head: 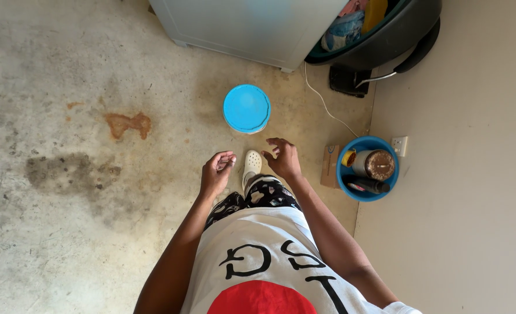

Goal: The person interacts with a basin and washing machine, cleans a dirty lid, pours liquid into a cup, and attaches a handle to a bucket lid.

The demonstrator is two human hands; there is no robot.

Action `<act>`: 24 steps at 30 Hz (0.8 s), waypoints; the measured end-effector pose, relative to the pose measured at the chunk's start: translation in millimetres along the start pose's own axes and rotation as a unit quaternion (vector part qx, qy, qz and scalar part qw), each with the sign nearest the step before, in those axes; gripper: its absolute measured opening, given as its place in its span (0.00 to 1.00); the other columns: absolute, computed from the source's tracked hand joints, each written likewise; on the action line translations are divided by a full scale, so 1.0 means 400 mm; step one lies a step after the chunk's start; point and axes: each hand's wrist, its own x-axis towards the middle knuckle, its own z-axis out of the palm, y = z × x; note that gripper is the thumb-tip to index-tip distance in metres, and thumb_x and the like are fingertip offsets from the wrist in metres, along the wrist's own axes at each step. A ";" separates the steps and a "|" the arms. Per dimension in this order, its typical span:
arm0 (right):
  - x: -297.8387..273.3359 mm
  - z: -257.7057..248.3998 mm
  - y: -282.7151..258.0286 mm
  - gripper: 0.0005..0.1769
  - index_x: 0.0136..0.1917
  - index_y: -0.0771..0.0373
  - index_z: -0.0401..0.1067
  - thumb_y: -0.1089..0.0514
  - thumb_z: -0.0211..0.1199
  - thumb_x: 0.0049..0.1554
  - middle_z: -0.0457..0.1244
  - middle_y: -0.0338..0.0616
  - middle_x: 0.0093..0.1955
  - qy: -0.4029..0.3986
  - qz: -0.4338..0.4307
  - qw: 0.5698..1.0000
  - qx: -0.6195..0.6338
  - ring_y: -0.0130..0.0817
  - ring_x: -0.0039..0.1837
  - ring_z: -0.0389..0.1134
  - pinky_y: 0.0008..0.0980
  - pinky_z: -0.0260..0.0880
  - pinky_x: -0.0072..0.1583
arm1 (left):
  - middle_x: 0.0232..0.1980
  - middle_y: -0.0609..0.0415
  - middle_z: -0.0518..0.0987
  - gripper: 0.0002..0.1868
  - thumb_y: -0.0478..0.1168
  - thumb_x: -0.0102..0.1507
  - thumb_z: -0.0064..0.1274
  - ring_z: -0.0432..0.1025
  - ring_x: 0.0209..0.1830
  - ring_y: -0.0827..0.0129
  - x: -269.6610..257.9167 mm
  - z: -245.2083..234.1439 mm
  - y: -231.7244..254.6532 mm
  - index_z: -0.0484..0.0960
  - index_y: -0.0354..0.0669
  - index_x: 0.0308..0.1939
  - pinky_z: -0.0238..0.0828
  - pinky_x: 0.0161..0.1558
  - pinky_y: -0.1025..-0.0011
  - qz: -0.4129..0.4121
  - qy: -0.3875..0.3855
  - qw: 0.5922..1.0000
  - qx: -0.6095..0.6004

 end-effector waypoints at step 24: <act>0.334 -0.132 0.090 0.27 0.61 0.64 0.75 0.56 0.76 0.49 0.70 0.53 0.55 -0.034 -0.013 0.999 0.013 0.44 0.50 0.74 0.39 0.77 0.51 | 0.53 0.50 0.85 0.18 0.43 0.66 0.57 0.80 0.49 0.69 0.312 0.175 0.198 0.80 0.36 0.56 0.78 0.49 0.70 0.007 0.006 1.000 -0.020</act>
